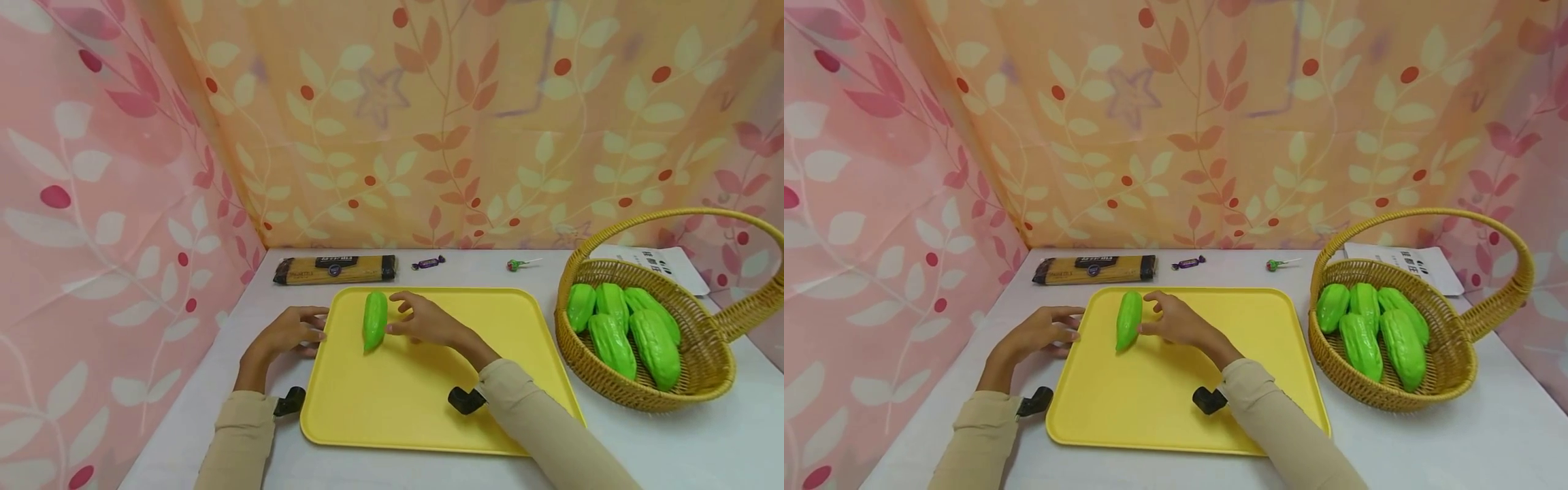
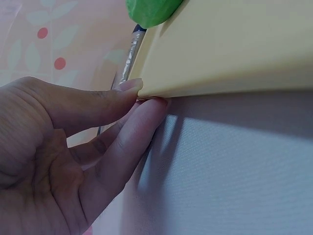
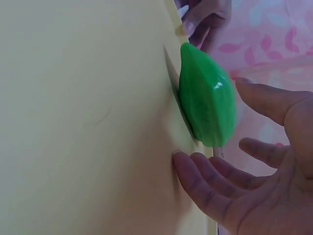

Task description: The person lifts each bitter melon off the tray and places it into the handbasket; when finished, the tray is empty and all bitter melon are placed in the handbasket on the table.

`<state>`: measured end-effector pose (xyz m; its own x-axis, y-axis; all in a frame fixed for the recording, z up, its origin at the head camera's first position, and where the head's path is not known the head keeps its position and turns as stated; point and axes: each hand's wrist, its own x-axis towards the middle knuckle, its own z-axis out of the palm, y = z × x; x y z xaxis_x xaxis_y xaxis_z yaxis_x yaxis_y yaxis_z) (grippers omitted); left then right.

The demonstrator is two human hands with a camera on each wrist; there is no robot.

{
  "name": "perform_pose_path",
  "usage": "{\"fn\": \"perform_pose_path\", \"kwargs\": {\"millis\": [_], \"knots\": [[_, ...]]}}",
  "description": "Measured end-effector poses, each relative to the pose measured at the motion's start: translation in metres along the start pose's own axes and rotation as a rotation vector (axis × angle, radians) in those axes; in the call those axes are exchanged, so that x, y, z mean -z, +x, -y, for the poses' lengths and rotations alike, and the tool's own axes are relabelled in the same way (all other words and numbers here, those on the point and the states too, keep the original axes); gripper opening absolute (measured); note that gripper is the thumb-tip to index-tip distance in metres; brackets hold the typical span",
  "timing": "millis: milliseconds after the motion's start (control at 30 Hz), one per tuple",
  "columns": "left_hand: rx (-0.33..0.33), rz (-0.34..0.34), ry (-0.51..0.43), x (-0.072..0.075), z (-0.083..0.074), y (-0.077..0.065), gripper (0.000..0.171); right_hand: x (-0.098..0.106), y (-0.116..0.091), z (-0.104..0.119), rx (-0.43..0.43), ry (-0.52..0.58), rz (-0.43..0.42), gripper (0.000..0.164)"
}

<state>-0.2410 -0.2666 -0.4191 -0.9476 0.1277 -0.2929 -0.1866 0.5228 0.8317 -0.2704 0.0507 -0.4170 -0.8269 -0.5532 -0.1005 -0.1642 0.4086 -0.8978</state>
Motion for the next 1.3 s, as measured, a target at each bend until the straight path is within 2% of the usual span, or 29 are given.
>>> {"fn": "perform_pose_path", "kwargs": {"millis": [233,700,1067,1300], "knots": [[0.008,0.001,0.004,0.0,0.0,0.001,0.064,-0.012,0.017,0.005,0.016,-0.105,-0.086,0.085],[0.01,-0.005,0.032,0.0,-0.001,0.001,0.063,-0.03,0.04,0.009,-0.01,-0.163,-0.184,0.078],[-0.003,-0.004,0.003,-0.001,0.0,0.002,0.062,-0.022,0.031,0.011,-0.019,-0.06,-0.166,0.076],[0.0,-0.004,-0.005,0.001,0.003,0.003,0.063,-0.009,0.01,0.011,-0.014,-0.014,-0.111,0.077]]}}
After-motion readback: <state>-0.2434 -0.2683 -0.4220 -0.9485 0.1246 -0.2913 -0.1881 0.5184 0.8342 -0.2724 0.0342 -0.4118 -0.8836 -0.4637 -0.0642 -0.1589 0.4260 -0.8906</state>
